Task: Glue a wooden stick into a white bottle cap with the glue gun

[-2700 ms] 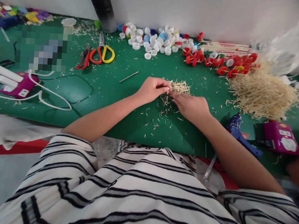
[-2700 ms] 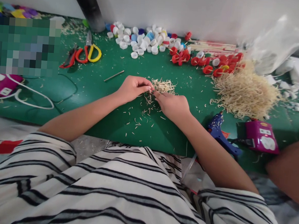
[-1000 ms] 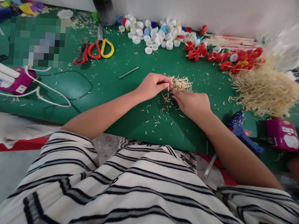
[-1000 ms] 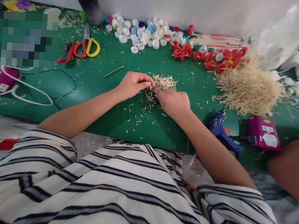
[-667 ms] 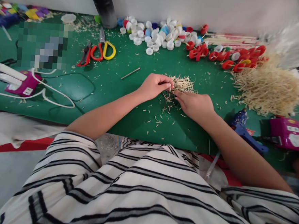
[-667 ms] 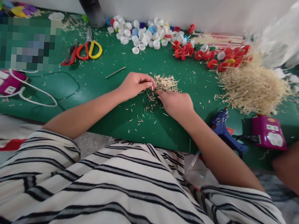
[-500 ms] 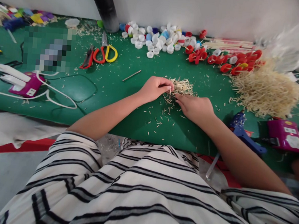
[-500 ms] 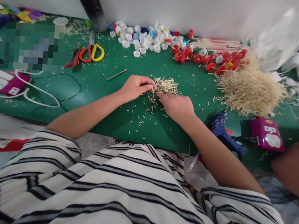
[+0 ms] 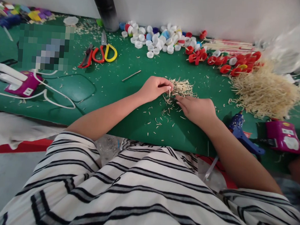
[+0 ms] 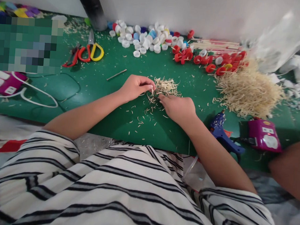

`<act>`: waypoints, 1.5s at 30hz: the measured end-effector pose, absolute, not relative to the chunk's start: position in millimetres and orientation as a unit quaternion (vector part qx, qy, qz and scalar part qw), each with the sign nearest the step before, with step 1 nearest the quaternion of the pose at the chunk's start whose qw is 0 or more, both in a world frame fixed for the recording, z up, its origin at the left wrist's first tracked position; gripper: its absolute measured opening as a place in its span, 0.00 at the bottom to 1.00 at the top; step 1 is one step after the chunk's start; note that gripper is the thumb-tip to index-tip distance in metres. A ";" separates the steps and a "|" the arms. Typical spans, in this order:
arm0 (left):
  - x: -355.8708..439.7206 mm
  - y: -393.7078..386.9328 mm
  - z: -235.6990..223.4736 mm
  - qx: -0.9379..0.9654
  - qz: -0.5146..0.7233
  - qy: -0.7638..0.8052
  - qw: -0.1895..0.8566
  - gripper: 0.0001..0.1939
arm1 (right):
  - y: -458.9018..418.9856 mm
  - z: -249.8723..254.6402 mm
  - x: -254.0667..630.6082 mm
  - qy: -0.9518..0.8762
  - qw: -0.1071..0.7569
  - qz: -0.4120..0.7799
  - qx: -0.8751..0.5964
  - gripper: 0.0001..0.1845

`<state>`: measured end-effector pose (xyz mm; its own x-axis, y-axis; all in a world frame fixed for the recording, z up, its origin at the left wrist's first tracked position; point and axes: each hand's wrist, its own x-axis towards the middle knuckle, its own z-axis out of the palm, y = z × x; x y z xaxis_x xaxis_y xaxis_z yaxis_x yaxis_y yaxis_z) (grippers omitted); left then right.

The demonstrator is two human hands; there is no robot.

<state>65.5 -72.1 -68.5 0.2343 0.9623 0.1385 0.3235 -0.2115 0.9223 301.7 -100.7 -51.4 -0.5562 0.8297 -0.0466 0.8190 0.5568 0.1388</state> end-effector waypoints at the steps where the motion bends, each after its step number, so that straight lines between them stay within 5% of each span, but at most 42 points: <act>1: 66.3 -72.0 -68.5 0.671 0.395 0.476 0.410 0.10 | -99.5 -51.0 299.7 0.879 0.048 0.052 0.471 0.29; 45: 66.5 -67.0 -77.4 0.681 0.418 0.461 0.386 0.08 | -108.1 -47.0 301.9 0.882 0.101 0.067 0.455 0.31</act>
<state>66.5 -67.0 -77.4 0.2253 0.9507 0.2132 0.3049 -0.2766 0.9113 301.9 -108.1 -47.0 -0.5649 0.8168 -0.1174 0.7898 0.5764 0.2099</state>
